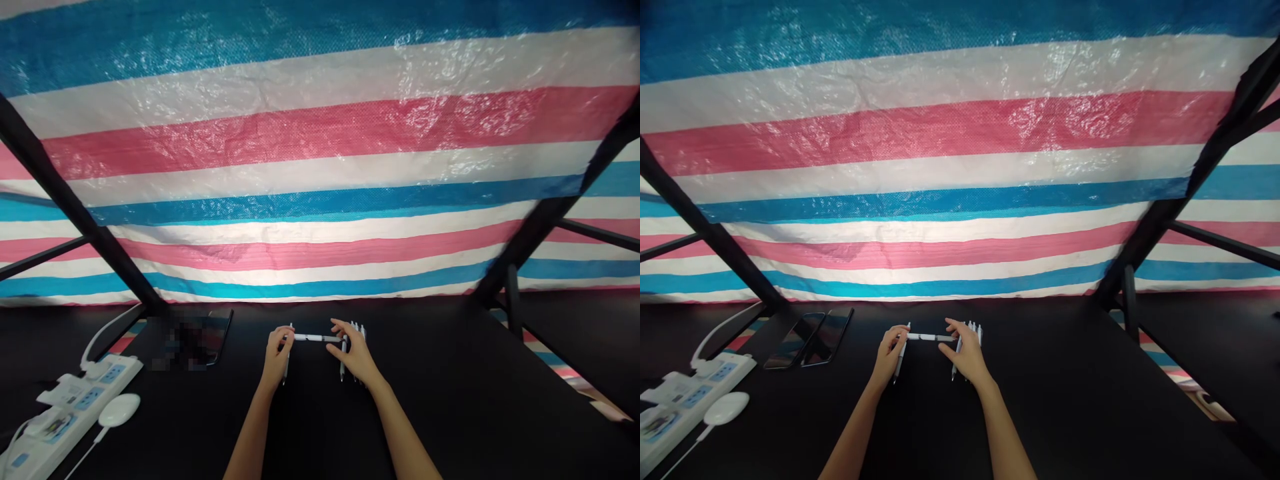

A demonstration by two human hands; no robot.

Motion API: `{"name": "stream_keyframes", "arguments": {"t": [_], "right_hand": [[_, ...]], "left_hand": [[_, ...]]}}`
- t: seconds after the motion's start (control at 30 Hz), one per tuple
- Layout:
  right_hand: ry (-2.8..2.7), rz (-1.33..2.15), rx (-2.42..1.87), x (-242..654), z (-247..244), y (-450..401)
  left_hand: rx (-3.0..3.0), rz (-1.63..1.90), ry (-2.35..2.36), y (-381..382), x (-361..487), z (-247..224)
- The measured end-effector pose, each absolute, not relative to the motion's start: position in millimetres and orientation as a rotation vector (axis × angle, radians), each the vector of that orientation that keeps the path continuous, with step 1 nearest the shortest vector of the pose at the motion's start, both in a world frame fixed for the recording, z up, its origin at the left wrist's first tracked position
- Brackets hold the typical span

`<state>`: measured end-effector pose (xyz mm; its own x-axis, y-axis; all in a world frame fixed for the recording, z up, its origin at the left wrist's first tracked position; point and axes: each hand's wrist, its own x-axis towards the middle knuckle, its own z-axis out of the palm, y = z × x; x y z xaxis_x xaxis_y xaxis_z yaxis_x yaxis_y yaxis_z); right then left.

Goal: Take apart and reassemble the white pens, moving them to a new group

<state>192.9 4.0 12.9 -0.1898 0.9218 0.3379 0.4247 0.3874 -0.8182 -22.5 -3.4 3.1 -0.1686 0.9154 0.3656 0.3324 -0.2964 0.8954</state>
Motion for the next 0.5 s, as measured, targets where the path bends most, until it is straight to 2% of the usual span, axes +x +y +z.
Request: {"name": "stream_keyframes", "arguments": {"t": [0.5], "right_hand": [[-1.884, 0.725, -1.219, 193.4, 15.4, 2.3]], "left_hand": [[1.600, 1.516, 1.446, -3.0, -22.6, 0.6]]}}
